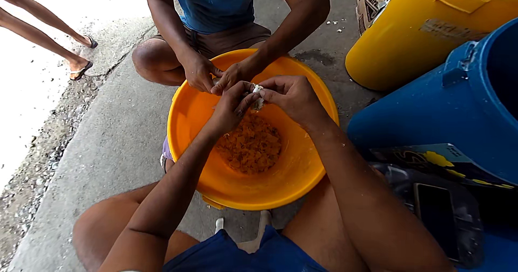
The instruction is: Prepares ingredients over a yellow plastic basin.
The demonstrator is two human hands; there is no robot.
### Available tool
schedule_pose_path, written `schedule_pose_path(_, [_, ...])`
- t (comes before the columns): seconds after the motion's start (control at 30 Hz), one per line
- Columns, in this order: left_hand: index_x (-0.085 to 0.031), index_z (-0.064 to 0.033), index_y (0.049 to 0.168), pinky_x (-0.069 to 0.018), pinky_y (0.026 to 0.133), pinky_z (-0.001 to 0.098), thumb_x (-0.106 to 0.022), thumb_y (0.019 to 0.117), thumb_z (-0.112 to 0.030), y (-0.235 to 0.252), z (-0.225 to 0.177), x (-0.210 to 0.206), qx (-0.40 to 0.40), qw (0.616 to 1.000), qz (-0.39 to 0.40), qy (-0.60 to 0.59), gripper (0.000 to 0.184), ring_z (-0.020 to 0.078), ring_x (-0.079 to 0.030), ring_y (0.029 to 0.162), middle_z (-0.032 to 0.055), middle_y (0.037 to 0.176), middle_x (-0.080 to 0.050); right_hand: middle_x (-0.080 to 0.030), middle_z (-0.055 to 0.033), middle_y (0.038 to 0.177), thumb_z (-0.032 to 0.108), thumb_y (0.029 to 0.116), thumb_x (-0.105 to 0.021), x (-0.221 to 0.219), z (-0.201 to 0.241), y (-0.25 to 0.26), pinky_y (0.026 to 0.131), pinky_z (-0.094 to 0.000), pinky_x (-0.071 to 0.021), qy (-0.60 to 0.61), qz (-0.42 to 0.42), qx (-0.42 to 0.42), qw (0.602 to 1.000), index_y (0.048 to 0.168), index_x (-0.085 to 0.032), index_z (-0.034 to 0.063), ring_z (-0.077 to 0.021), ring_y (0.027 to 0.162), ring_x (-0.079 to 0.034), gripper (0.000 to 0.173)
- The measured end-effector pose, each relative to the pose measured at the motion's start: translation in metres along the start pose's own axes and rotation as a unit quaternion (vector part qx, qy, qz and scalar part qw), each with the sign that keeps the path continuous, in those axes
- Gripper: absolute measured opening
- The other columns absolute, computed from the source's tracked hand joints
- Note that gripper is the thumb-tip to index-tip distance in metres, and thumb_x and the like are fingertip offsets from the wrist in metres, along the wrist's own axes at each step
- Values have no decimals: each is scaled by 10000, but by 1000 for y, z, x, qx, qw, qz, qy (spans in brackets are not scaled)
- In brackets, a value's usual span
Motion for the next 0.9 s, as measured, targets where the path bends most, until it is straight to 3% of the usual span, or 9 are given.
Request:
schedule_pose_path(0.2, [-594, 3, 1144, -500, 634, 210, -539, 1056, -118, 0, -3, 0, -12, 1000, 7, 23, 160, 64, -575, 697, 38, 886, -627, -751, -85, 897, 21, 950, -666, -2, -4, 4, 722, -292, -627, 28, -24, -7, 999, 1040, -737, 1, -137, 752, -723, 116])
schedule_pose_path(0.37, [-605, 6, 1131, -515, 652, 197, -567, 1025, -111, 0, -2, 2, -5, 998, -9, 62, 162, 49, -578, 701, 37, 878, -618, -746, -66, 975, 32, 953, -654, -7, -1, 7, 745, -300, -620, -29, 8, 26, 999, 1207, -687, 53, -133, 799, -719, 256])
schedule_pose_path(0.57, [-610, -5, 1163, -530, 682, 210, -574, 1036, -133, 0, 3, 0, 24, 997, 29, 63, 184, 56, -599, 732, 44, 917, -640, -736, -33, 942, 102, 965, -676, -7, 1, 4, 752, -276, -620, -164, 9, 63, 984, 1115, -693, 86, -84, 794, -715, 152])
schedule_pose_path(0.67, [-615, -19, 1139, -481, 605, 203, -562, 1047, -141, -2, 2, 0, 40, 997, 69, -21, 162, 56, -565, 673, 20, 859, -634, -713, -20, 896, 89, 944, -708, -4, 7, -5, 650, -281, -613, -169, 40, 83, 981, 1082, -665, 114, -95, 722, -694, 147])
schedule_pose_path(0.77, [-602, -38, 1087, -488, 597, 213, -549, 1046, -135, -4, 0, -3, 46, 978, 116, -168, 118, 68, -575, 680, 18, 843, -623, -706, -29, 849, 53, 922, -714, -2, 10, -10, 571, -275, -602, -82, 84, 85, 989, 1045, -651, 100, -119, 667, -682, 146])
schedule_pose_path(0.9, [-616, -73, 1046, -402, 517, 178, -547, 1026, -102, -4, 3, -9, 61, 955, 105, -272, 77, 39, -515, 609, -6, 788, -597, -691, -30, 805, 60, 908, -694, -4, 10, -9, 575, -262, -584, -43, 70, 90, 993, 1011, -658, 62, -102, 649, -663, 109])
Point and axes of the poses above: each hand's wrist, its own y-axis towards the middle knuckle, its own x-axis out of the back of the hand, z = x × y, the point moved 6 cm from there along y, towards the middle knuckle
